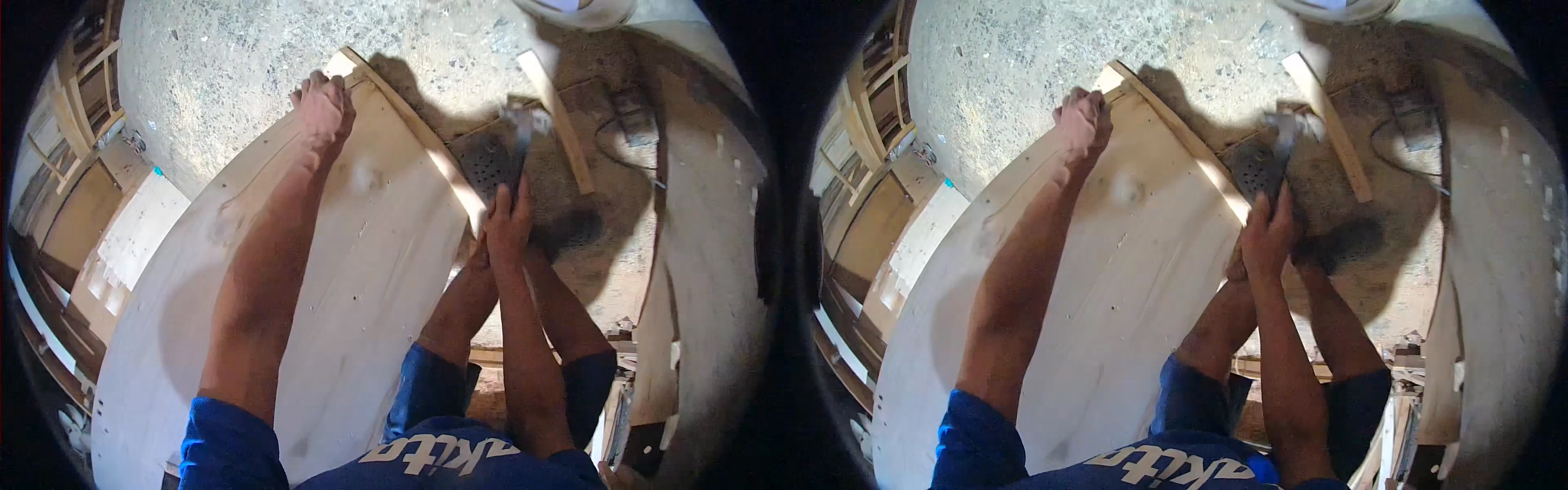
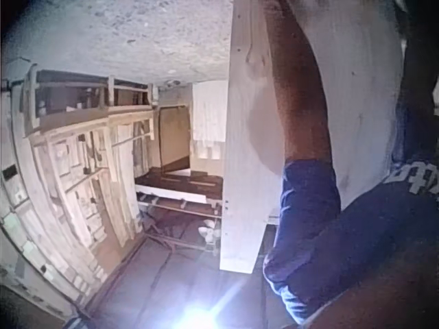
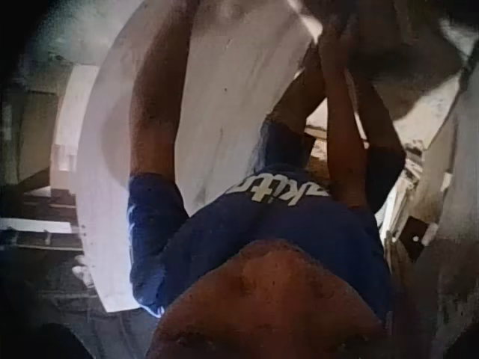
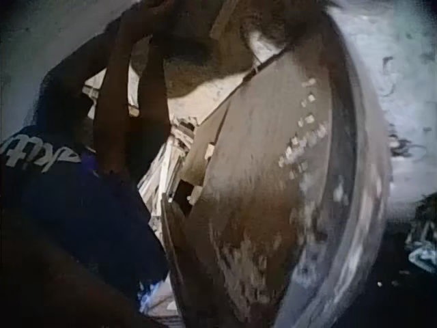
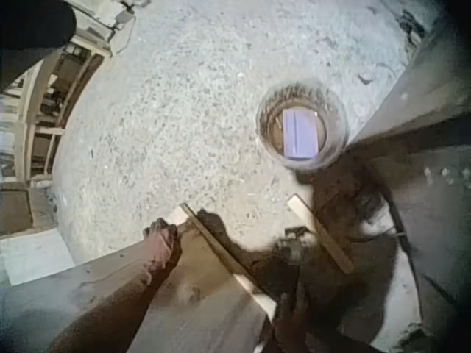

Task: The person assembles a wooden structure by hammering nails into boards and smoothing the edges with an electric planer.

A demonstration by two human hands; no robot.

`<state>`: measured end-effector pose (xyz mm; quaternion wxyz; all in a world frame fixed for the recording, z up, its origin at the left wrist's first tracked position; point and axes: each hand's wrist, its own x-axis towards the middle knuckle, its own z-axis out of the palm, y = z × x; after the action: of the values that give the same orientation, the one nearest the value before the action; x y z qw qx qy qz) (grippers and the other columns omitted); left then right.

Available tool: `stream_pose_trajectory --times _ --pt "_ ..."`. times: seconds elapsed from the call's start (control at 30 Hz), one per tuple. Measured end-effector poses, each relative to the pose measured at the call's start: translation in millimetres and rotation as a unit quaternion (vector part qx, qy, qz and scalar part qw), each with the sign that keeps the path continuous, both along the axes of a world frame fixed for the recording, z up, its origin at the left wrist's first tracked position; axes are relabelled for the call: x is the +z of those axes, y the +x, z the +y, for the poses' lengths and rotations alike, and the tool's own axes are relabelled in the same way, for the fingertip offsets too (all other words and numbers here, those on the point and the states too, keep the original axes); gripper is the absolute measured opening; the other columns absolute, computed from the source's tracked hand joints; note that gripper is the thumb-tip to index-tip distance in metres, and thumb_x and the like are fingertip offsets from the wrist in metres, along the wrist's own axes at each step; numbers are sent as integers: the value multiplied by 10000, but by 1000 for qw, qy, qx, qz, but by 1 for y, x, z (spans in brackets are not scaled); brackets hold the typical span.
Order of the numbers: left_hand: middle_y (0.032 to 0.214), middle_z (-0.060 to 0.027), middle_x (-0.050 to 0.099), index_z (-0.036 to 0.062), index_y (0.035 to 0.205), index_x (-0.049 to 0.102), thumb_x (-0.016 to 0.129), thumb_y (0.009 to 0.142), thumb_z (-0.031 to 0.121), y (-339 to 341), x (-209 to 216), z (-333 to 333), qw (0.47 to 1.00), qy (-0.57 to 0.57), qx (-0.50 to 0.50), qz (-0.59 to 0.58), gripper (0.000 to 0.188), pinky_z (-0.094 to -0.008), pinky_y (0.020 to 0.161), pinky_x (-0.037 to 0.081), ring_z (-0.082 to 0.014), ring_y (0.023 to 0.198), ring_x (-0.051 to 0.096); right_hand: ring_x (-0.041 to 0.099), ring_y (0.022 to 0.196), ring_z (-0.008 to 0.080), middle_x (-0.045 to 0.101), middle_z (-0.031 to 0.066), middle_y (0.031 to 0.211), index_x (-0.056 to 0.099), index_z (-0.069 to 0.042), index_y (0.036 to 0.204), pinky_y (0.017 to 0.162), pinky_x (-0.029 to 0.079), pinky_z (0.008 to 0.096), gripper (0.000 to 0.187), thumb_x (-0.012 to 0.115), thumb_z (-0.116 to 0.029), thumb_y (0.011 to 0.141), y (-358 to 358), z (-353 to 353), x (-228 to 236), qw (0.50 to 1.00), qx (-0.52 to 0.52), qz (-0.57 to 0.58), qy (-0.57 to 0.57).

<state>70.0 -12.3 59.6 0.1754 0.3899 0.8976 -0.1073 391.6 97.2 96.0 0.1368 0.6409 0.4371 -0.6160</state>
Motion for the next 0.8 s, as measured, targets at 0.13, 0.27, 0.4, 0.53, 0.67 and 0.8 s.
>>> stream_pose_trajectory --times 0.13,0.27,0.4,0.53,0.67,0.8 --pt "1105 -197 635 27 1048 652 551 961 204 34 43 -15 991 -56 -98 77 222 -509 1034 411 -362 1073 590 638 1080 348 611 278 1213 385 64 1488 968 494 445 608 511 -324 1037 83 -10 34 985 87 21 145" --pt "1154 -218 662 40 1111 668 590 956 261 116 136 2 967 -94 173 -162 281 -502 982 477 -375 1055 649 612 1049 315 611 208 1158 476 69 1398 943 467 421 533 561 -304 1028 82 20 141 992 70 -29 104" --pt "950 -216 726 3 896 673 636 945 164 178 234 12 846 100 466 -239 172 -447 792 543 -393 895 699 640 956 281 636 178 1075 513 58 1340 860 503 399 489 574 -305 1019 64 52 229 997 46 -28 -59" --pt "820 -207 676 1 862 659 669 933 151 216 326 67 727 374 514 -261 166 -440 755 528 -379 781 669 644 795 180 660 118 953 546 20 1279 726 514 339 376 578 -243 1013 92 71 218 973 168 88 131" --pt "830 -178 654 3 860 667 672 930 146 202 362 67 760 404 436 -263 160 -449 742 504 -386 813 639 680 784 240 661 140 884 522 25 1303 725 526 375 397 598 -213 994 46 116 244 942 297 106 118" --pt "834 -207 662 17 880 703 708 879 233 153 327 56 772 342 468 -262 216 -477 752 508 -412 825 647 680 844 269 668 158 902 521 37 1281 773 522 391 390 608 -193 979 -28 151 260 925 363 105 35"
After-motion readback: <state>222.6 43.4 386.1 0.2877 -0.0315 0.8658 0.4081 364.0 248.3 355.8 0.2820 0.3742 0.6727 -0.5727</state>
